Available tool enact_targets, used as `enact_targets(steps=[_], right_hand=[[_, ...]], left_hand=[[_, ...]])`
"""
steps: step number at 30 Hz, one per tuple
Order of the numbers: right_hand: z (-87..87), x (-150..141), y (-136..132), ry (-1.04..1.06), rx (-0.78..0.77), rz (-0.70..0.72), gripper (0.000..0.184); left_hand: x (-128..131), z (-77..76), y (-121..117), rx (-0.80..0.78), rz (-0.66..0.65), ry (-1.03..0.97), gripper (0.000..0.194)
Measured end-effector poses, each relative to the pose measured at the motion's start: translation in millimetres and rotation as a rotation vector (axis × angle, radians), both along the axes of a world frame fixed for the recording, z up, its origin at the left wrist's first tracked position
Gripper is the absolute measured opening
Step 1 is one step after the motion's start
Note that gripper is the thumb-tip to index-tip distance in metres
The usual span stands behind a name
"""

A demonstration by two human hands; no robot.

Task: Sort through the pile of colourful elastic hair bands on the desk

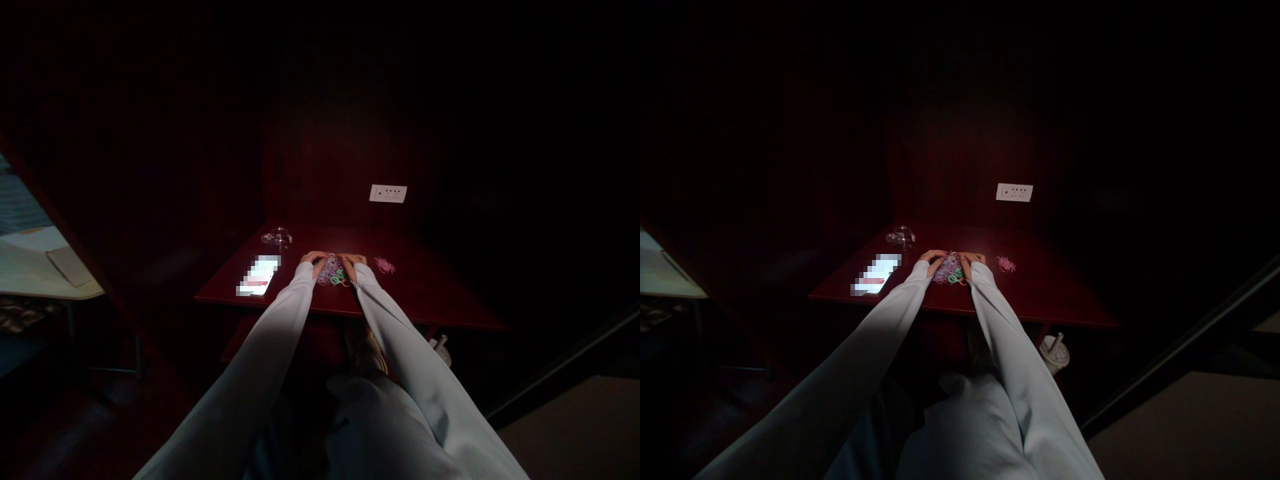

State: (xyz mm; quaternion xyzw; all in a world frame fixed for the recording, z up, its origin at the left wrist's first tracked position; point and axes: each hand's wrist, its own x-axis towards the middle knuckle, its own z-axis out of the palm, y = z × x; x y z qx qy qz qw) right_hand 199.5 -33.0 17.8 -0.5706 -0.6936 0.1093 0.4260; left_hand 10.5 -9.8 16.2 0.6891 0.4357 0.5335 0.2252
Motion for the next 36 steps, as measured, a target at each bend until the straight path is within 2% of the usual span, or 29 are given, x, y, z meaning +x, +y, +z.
enact_targets(steps=[5, 12, 18, 23, 30, 36], right_hand=[[-6.3, 1, 8, 0.005, -0.033, 0.02, 0.041], [-15.6, 7, 17, 0.151, 0.043, 0.029, 0.043], [-3.9, 7, 10, 0.2, 0.011, 0.061, 0.038], [7.0, 4, 0, 0.213, -0.014, 0.105, 0.041], [10.2, 2, -9, 0.171, 0.037, 0.226, 0.043], [11.0, 0, -8, 0.154, 0.106, 0.261, 0.046]], left_hand=[[0, 0.0, -2, -0.022, 0.032, 0.02, 0.02], [2, 1.2, -6, -0.065, 0.078, 0.017, 0.017], [2, 3.1, -8, -0.071, 0.071, 0.019, 0.017], [0, 3.0, -9, -0.056, 0.065, 0.047, 0.017], [3, -0.4, -12, -0.002, 0.053, 0.078, 0.02], [3, -1.8, -15, 0.016, 0.034, 0.104, 0.027]])
